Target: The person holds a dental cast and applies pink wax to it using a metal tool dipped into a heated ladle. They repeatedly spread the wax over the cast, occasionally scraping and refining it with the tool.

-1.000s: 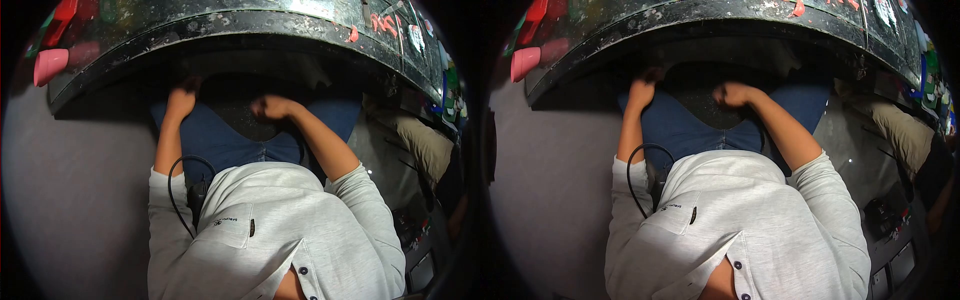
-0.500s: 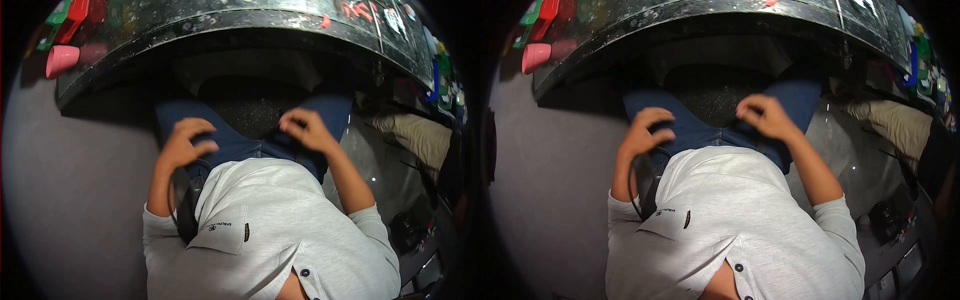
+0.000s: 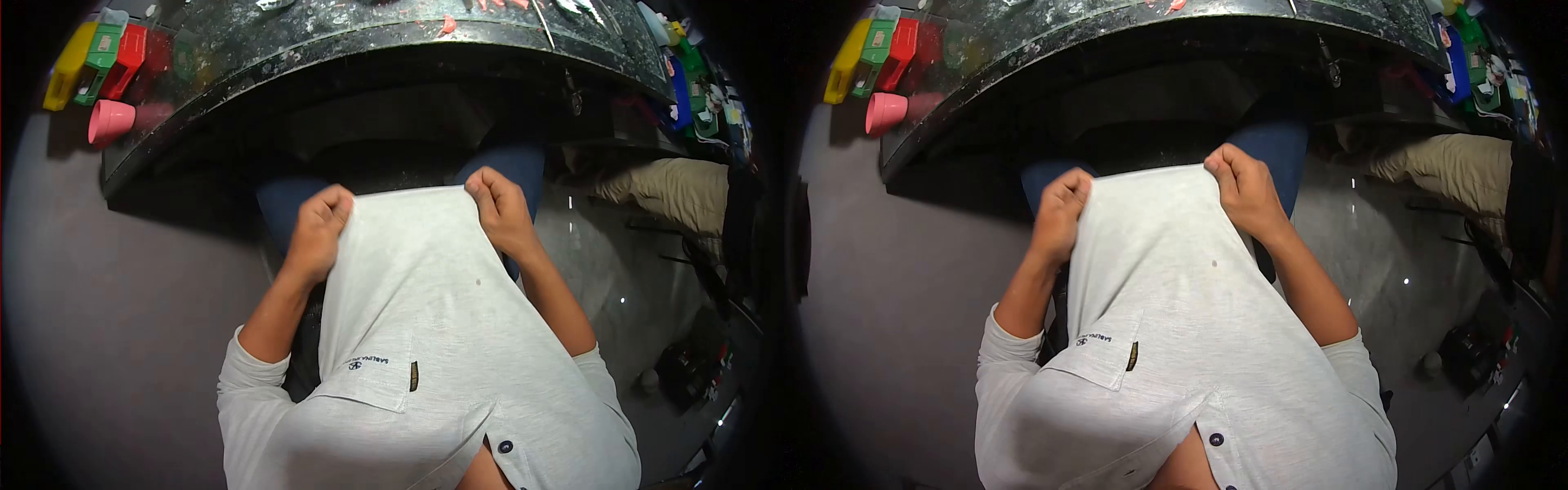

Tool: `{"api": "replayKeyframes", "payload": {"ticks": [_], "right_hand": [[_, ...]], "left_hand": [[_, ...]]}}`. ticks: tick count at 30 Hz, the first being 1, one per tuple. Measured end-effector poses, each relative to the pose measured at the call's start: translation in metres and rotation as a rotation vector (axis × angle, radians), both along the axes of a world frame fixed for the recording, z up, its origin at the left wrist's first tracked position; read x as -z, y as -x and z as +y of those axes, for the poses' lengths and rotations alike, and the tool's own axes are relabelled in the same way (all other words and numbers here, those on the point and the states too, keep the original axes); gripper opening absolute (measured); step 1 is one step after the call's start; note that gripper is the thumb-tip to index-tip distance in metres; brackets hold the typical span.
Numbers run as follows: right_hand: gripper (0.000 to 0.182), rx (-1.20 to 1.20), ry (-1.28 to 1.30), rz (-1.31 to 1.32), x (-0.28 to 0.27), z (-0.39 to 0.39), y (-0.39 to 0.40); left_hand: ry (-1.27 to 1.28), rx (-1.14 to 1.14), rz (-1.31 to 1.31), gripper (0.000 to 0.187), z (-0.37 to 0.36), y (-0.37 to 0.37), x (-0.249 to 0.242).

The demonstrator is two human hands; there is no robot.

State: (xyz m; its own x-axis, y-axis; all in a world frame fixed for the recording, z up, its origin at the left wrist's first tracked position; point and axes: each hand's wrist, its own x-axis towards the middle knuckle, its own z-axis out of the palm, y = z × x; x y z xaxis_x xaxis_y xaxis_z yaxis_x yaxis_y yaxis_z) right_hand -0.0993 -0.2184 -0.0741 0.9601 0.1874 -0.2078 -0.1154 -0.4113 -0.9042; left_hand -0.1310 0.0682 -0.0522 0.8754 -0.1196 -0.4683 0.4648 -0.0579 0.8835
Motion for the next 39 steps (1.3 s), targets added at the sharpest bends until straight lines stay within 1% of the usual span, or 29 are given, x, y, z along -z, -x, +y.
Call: {"api": "replayKeyframes", "payload": {"ticks": [1,2,3,5,6,7,8,9,10,12,14,15,17,18,20,21,23,26,27,28,29,30,31,32,34,36,37,38,39], "right_hand": [[0.022,0.029,-0.007,-0.050,-0.004,0.001,-0.006],[0.022,0.026,-0.011,-0.066,-0.006,0.004,-0.011],[0.023,0.031,0.021,-0.089,-0.005,0.007,-0.014],[0.024,0.039,0.063,-0.147,0.018,0.011,-0.019],[0.025,-0.097,0.125,-0.106,0.036,0.009,-0.016],[0.026,-0.228,0.190,-0.067,0.044,0.004,-0.016],[0.027,-0.244,0.205,-0.015,0.037,0.000,-0.013],[0.029,-0.260,0.219,0.047,0.031,-0.005,-0.009],[0.029,-0.193,0.171,0.005,0.025,-0.015,-0.008],[0.022,0.054,0.005,-0.073,0.030,-0.041,-0.005],[0.017,0.299,-0.100,-0.103,0.047,-0.076,-0.004],[0.017,0.386,-0.091,-0.136,0.051,-0.094,-0.005],[0.016,0.574,-0.119,-0.122,0.041,-0.116,-0.007],[0.018,0.613,-0.145,-0.127,0.041,-0.130,-0.009],[0.020,0.649,-0.143,-0.070,0.025,-0.140,-0.020],[0.021,0.664,-0.165,-0.036,0.022,-0.145,-0.029],[0.022,0.652,-0.068,0.018,0.024,-0.153,-0.048],[0.024,0.288,0.299,-0.121,0.061,-0.183,-0.069],[0.020,0.149,0.249,0.038,0.083,-0.205,-0.070],[0.020,0.036,0.401,0.155,0.112,-0.229,-0.068],[0.021,0.028,0.480,0.424,0.126,-0.242,-0.067],[0.025,0.074,0.551,0.634,0.106,-0.230,-0.070],[0.028,0.056,0.643,0.715,0.118,-0.237,-0.068],[0.031,0.036,0.738,0.804,0.139,-0.259,-0.058],[0.030,-0.147,0.850,1.012,0.164,-0.274,-0.050],[0.028,0.057,0.654,1.183,0.211,-0.315,-0.025],[0.028,0.079,0.635,1.161,0.221,-0.299,-0.029],[0.037,0.020,0.591,1.269,0.229,-0.283,-0.025],[0.052,-0.041,0.543,1.377,0.233,-0.269,-0.026]], "left_hand": [[0.122,-0.073,-0.035,0.026,-0.003,-0.010,-0.010],[0.150,-0.058,-0.051,0.027,-0.005,-0.020,-0.022],[0.145,-0.058,-0.070,0.027,-0.004,-0.032,-0.019],[-0.476,0.266,-0.238,0.019,0.004,-0.049,0.000],[-0.515,0.430,-0.030,0.016,0.010,-0.047,0.015],[-0.499,0.592,-0.052,0.016,0.028,-0.038,0.057],[-0.730,0.692,0.053,0.016,0.012,-0.034,0.026],[-0.746,0.730,0.061,0.017,0.012,-0.032,0.015],[-0.712,0.688,0.014,0.018,0.020,-0.030,0.015],[-0.685,0.651,-0.041,0.018,0.037,-0.035,0.006],[-0.188,0.211,-0.133,0.018,0.043,-0.047,-0.020],[-0.136,0.131,-0.154,0.017,0.046,-0.056,-0.040],[-0.084,0.018,-0.471,0.018,0.050,-0.076,-0.067],[-0.041,-0.003,-0.592,0.020,0.054,-0.090,-0.078],[-0.001,-0.053,-0.803,0.024,0.065,-0.127,-0.094],[-0.013,-0.106,-0.830,0.022,0.073,-0.147,-0.096],[0.026,-0.199,-0.860,0.022,0.090,-0.194,-0.085],[0.037,-0.277,-0.663,0.020,0.094,-0.236,-0.072],[0.082,-0.299,-0.566,0.020,0.094,-0.236,-0.064],[-0.065,-0.275,-0.664,0.019,0.092,-0.234,-0.067],[0.034,-0.329,-0.701,0.017,0.087,-0.232,-0.065],[0.071,-0.319,-0.701,0.016,0.084,-0.231,-0.064],[-0.082,-0.285,-0.658,0.016,0.085,-0.229,-0.067],[-0.056,-0.269,-0.624,0.017,0.086,-0.229,-0.068],[-0.043,-0.277,-0.645,0.017,0.088,-0.228,-0.068],[-0.005,-0.261,-0.591,0.015,0.090,-0.227,-0.068],[-0.008,-0.269,-0.595,0.015,0.090,-0.228,-0.068],[0.005,-0.273,-0.572,0.014,0.089,-0.229,-0.073],[-0.016,-0.258,-0.560,0.015,0.091,-0.228,-0.070]]}}
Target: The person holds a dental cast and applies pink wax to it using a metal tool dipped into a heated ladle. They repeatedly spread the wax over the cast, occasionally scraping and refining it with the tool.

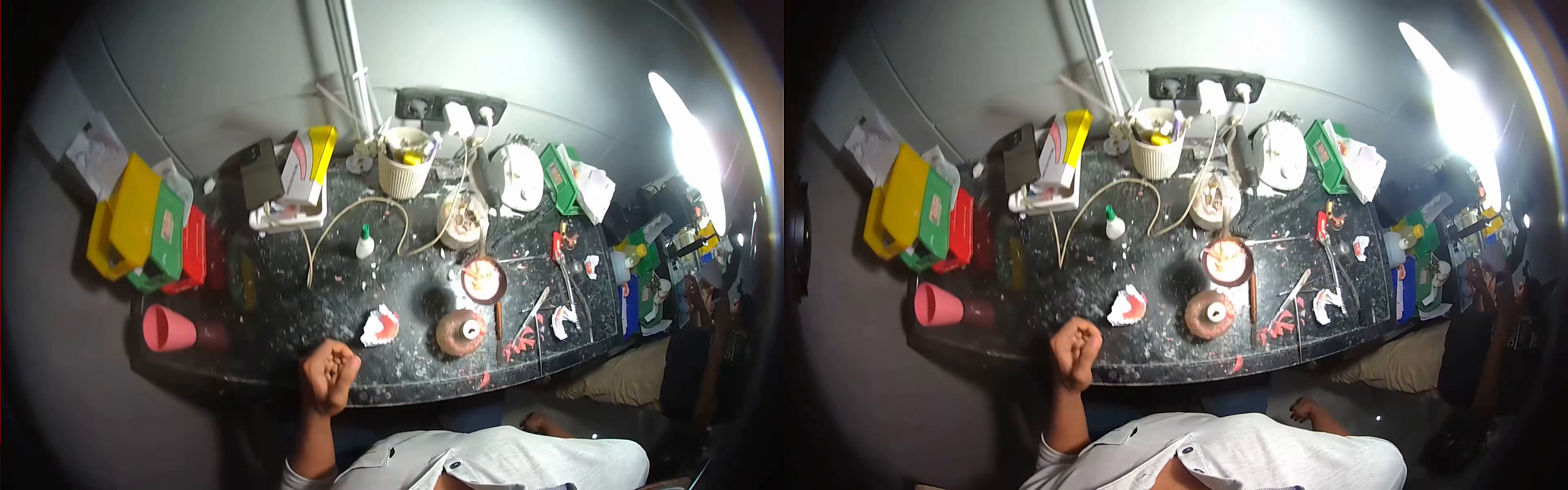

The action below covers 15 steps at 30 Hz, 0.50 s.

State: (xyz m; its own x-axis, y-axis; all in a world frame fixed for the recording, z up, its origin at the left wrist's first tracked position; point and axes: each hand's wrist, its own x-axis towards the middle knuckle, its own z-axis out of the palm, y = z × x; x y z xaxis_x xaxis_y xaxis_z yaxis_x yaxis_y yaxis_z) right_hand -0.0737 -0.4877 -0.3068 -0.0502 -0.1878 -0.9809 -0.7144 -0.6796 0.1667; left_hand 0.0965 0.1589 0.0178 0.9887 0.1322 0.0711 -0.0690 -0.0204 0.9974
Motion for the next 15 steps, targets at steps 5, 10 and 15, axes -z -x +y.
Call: {"api": "replayKeyframes", "payload": {"ticks": [5,10,15], "right_hand": [[0.052,0.053,-0.076,-0.001,0.008,0.041,-0.008],[0.051,0.124,-0.128,-0.039,0.027,0.060,0.008],[0.050,0.169,-0.178,-0.001,0.058,0.062,0.048]], "left_hand": [[-0.119,-0.042,0.016,0.015,-0.003,-0.001,0.000],[-0.238,-0.020,-0.018,0.019,-0.003,-0.004,0.013],[-0.241,0.006,0.005,0.020,-0.007,-0.002,0.015]]}}
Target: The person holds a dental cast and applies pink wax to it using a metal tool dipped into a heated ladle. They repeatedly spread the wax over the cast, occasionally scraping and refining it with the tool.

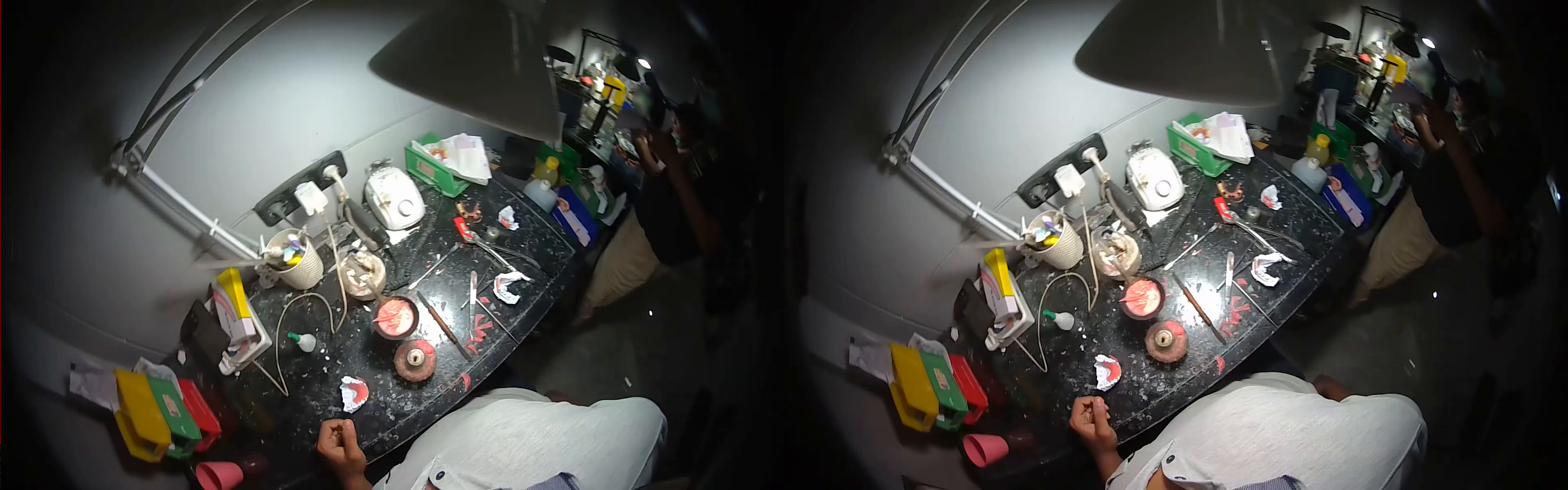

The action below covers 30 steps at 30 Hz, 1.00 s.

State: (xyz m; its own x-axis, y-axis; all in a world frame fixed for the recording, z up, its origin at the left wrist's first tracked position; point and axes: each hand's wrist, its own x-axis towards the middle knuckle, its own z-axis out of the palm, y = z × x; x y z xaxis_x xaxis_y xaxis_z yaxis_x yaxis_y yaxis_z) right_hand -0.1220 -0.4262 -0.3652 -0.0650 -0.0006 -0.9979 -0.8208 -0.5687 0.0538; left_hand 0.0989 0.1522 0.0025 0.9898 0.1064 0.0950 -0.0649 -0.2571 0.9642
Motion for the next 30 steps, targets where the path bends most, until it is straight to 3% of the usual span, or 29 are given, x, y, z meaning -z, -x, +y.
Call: {"api": "replayKeyframes", "payload": {"ticks": [2,5,7,8,9,14,30], "right_hand": [[0.050,0.010,-0.016,0.032,0.015,-0.006,0.022],[0.050,0.044,-0.051,0.132,0.056,-0.032,0.071],[0.050,0.194,-0.113,0.363,0.086,-0.057,0.100],[0.050,0.295,0.019,0.191,0.004,-0.020,0.085],[0.049,0.056,-0.002,0.103,-0.042,-0.006,0.061],[0.046,-0.130,-0.017,0.064,-0.056,-0.003,0.065],[0.036,-0.328,-0.056,0.020,-0.054,0.017,0.066]], "left_hand": [[0.011,-0.057,0.027,0.020,-0.004,-0.001,0.002],[0.040,-0.076,-0.009,0.020,0.017,-0.003,0.050],[0.044,-0.071,-0.010,0.020,0.015,-0.002,0.048],[0.053,-0.081,-0.006,0.021,0.014,-0.002,0.044],[0.065,-0.091,-0.007,0.021,0.014,-0.003,0.042],[0.053,-0.053,0.006,0.020,0.011,0.000,0.035],[-0.005,-0.107,0.030,0.019,0.013,0.000,0.039]]}}
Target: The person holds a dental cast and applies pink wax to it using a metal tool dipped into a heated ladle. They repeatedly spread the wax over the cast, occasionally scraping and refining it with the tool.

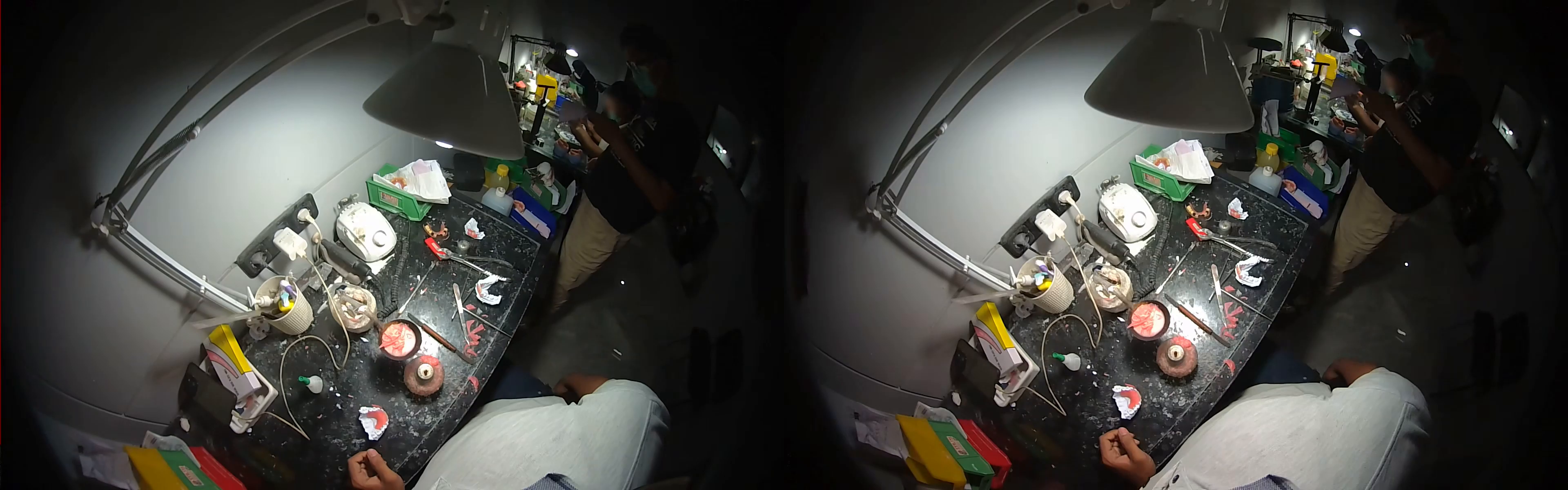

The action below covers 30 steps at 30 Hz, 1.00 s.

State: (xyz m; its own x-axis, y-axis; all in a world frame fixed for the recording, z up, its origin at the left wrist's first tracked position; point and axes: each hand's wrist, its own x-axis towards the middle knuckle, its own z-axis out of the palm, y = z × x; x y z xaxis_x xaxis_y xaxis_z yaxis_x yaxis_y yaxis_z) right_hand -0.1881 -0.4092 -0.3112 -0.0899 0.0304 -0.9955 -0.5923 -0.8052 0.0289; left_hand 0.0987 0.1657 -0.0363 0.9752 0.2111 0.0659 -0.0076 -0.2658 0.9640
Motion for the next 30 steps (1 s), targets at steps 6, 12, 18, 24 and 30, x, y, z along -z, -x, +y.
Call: {"api": "replayKeyframes", "payload": {"ticks": [6,12,18,24,30], "right_hand": [[0.032,-0.183,-0.079,-0.040,0.041,-0.021,0.034],[0.031,-0.030,-0.034,-0.036,0.025,-0.021,0.024],[0.031,0.154,0.033,-0.077,0.011,-0.023,-0.021],[0.032,0.355,0.179,-0.212,-0.019,-0.029,-0.113],[0.033,0.365,0.146,-0.330,-0.044,-0.029,-0.145]], "left_hand": [[0.062,-0.040,-0.032,0.018,-0.003,0.002,-0.001],[0.084,-0.067,-0.080,0.018,0.000,-0.004,0.007],[0.071,-0.046,-0.060,0.016,0.000,-0.002,0.005],[0.198,-0.064,-0.013,0.015,0.003,0.008,0.003],[0.112,-0.066,-0.011,0.014,-0.013,0.007,-0.028]]}}
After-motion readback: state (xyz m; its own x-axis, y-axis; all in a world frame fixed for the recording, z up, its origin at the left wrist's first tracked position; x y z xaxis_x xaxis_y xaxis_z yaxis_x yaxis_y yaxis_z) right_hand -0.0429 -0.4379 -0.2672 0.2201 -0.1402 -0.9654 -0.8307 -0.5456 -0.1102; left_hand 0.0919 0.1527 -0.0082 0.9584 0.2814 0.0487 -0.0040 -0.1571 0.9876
